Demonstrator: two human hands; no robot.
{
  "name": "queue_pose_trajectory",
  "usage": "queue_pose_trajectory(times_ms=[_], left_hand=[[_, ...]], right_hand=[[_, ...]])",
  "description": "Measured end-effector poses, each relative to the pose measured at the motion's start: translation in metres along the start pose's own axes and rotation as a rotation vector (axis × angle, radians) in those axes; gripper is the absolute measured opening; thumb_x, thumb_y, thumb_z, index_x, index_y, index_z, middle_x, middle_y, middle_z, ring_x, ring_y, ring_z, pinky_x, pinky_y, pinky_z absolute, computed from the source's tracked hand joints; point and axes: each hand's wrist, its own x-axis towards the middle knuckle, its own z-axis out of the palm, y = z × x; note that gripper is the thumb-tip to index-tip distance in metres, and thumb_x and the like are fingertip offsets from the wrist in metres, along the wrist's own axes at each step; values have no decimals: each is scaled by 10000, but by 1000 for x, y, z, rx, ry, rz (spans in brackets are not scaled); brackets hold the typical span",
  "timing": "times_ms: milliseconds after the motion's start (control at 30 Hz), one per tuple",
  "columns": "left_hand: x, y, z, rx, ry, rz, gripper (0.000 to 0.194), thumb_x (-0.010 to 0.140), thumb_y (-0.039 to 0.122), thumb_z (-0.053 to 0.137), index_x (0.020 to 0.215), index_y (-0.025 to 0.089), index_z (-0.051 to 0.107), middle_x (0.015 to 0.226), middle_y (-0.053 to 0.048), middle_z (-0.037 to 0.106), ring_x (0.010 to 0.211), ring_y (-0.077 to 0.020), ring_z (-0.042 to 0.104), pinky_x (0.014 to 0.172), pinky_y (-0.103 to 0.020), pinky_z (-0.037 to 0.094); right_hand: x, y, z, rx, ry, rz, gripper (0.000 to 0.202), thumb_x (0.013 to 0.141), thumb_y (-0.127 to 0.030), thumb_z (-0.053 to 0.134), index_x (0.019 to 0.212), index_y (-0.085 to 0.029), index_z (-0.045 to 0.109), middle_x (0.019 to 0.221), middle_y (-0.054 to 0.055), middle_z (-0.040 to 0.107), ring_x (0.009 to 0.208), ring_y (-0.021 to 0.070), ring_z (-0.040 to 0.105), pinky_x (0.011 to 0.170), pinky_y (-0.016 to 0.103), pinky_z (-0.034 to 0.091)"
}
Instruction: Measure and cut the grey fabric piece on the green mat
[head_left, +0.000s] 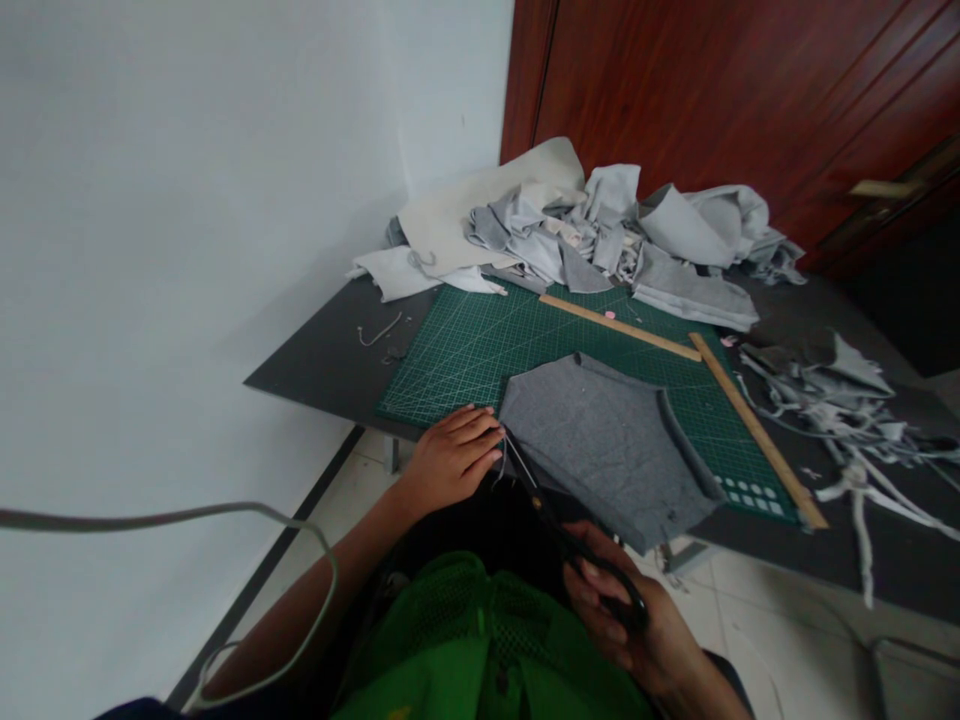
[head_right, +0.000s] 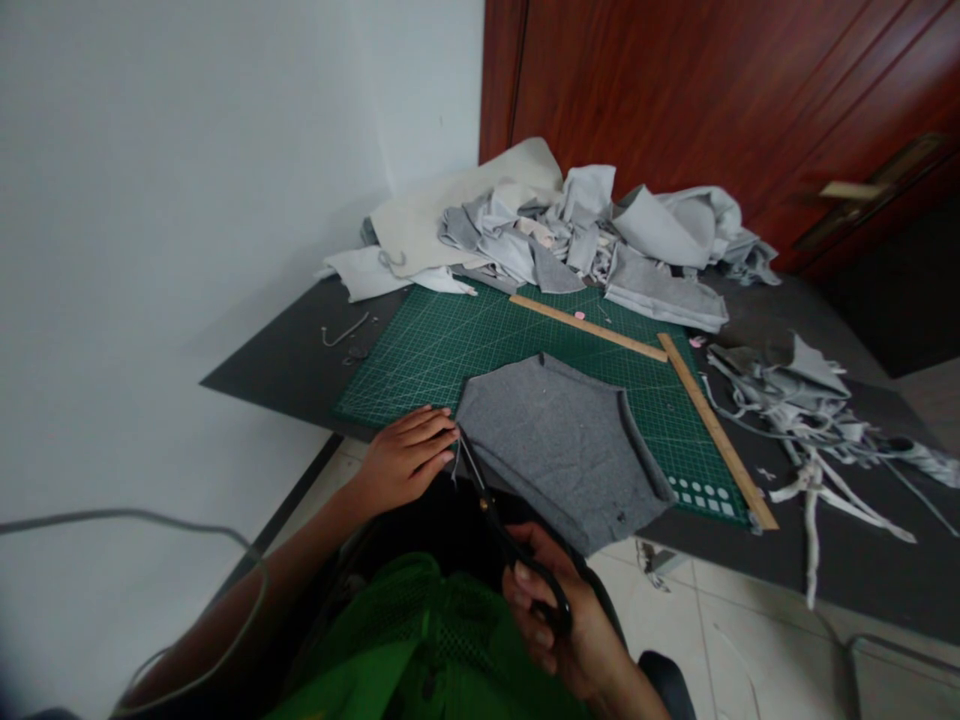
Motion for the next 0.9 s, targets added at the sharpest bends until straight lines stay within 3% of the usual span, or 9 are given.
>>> queue_pose_trajectory(times_ms=[900], left_hand=[[-1,0,1,25,36,18,255,994,255,596,1217,211,710,1233,-53,731,1285,-242,623,1150,-470,493]], right_hand=[[3,-3,10,-130,51,-29,522,783,-513,819,1169,-264,570,653,-113,492,376,17,279,303,117,237]])
